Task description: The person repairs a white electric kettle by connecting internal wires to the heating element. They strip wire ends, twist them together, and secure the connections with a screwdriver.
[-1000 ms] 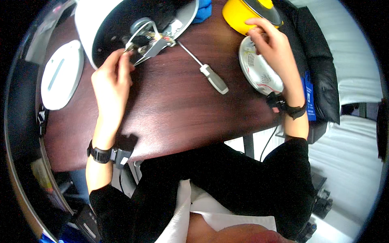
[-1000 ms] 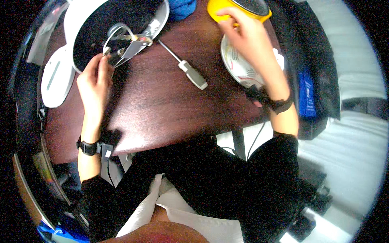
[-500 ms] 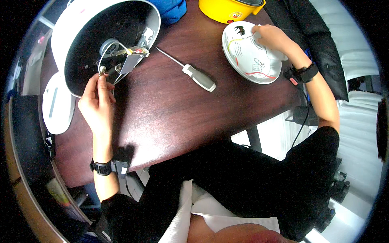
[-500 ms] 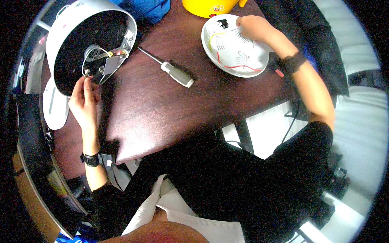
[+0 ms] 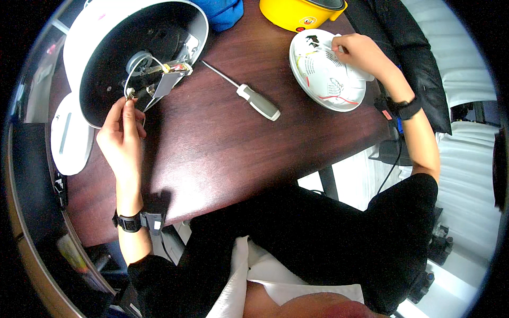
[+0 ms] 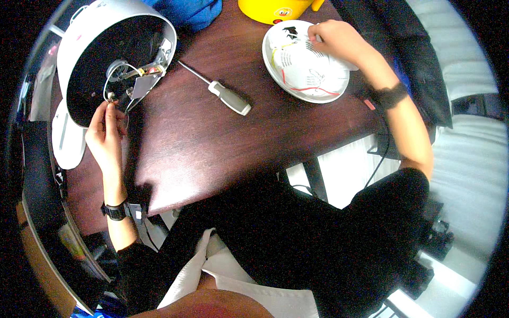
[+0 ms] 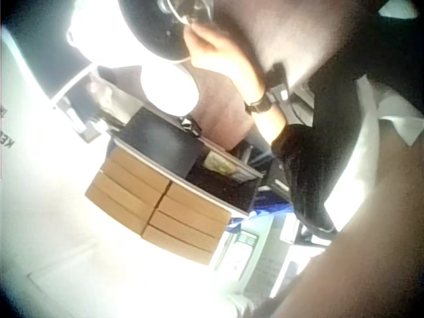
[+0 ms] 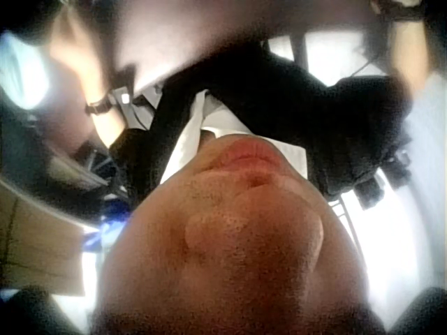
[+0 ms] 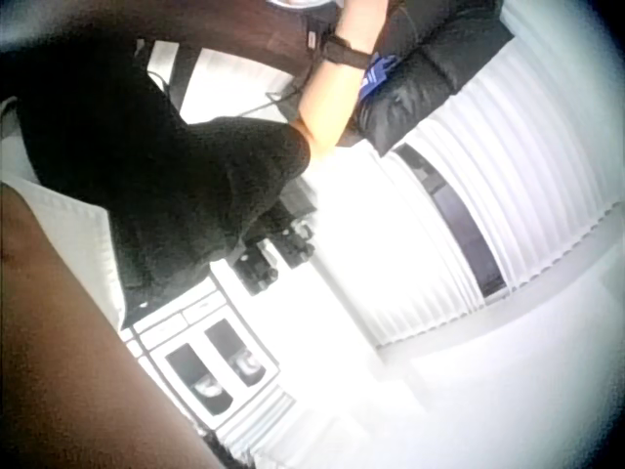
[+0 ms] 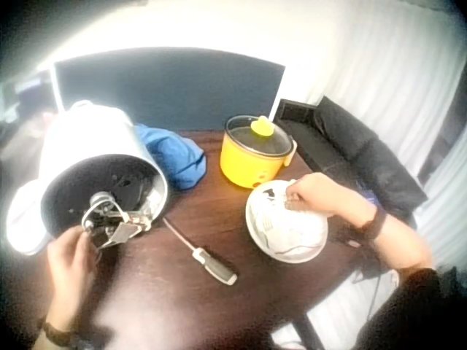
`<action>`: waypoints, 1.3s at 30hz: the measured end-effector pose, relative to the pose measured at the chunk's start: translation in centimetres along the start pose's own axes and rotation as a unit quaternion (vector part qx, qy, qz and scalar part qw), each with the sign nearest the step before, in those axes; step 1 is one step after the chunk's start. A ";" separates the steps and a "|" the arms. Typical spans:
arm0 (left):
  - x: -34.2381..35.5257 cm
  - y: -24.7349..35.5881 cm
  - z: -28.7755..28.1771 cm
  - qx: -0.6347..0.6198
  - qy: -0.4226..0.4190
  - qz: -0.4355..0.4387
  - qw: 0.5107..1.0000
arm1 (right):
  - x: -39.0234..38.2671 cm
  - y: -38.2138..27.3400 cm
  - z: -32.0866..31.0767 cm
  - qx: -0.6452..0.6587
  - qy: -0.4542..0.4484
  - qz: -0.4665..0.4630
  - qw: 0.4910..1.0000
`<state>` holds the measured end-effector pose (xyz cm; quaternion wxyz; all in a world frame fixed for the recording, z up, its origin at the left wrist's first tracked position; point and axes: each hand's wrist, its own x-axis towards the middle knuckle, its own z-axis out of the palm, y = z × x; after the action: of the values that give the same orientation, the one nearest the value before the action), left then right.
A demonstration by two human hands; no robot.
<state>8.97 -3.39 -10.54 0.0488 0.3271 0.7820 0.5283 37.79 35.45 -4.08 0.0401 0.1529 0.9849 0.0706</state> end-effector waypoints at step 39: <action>0.2 -0.7 0.0 -0.013 -0.011 -0.003 1.000 | -6.0 -5.4 2.7 0.157 -0.058 0.013 0.986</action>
<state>8.46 -3.46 -11.08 0.0640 0.3298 0.7754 0.5347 42.19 28.82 -7.21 0.0716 0.1738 0.9777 -0.0932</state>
